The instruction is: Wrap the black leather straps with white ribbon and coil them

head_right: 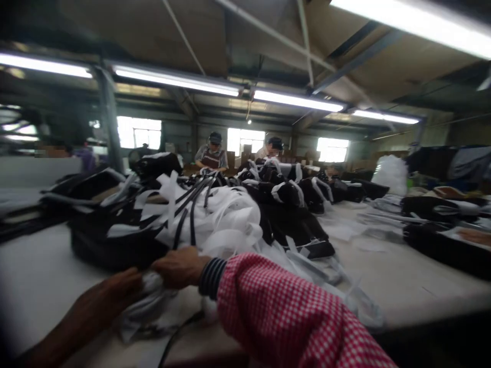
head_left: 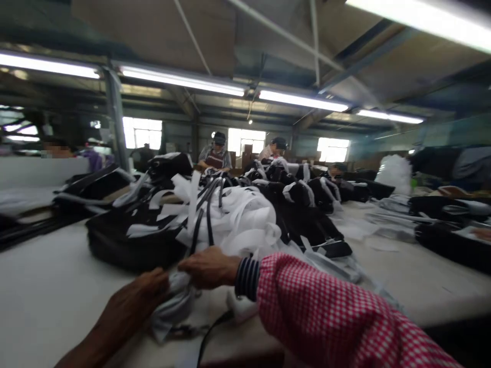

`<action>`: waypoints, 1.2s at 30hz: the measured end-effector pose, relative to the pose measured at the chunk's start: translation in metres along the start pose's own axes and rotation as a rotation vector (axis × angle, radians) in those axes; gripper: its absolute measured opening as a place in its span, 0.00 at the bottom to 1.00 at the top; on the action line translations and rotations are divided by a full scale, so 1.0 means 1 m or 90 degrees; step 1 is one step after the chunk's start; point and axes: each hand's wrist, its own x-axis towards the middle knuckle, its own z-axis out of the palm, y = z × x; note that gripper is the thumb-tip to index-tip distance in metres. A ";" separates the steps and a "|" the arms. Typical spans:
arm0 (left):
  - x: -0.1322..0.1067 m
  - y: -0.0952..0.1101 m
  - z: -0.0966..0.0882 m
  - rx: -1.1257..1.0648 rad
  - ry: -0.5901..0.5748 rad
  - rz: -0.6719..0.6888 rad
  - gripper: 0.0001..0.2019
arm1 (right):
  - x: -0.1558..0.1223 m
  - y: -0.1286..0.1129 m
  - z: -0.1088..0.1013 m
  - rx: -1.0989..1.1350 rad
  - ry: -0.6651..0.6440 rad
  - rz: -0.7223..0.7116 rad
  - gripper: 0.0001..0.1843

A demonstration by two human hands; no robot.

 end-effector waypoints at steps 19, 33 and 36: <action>0.003 0.058 -0.027 0.225 -0.170 -0.017 0.03 | 0.027 0.021 0.008 0.267 -0.034 -0.001 0.10; 0.005 0.061 -0.031 0.166 -0.185 -0.086 0.05 | -0.046 -0.014 0.051 -0.089 0.133 -0.193 0.19; 0.002 0.061 -0.030 0.161 -0.176 -0.094 0.04 | -0.048 -0.015 0.053 -0.052 0.118 -0.159 0.25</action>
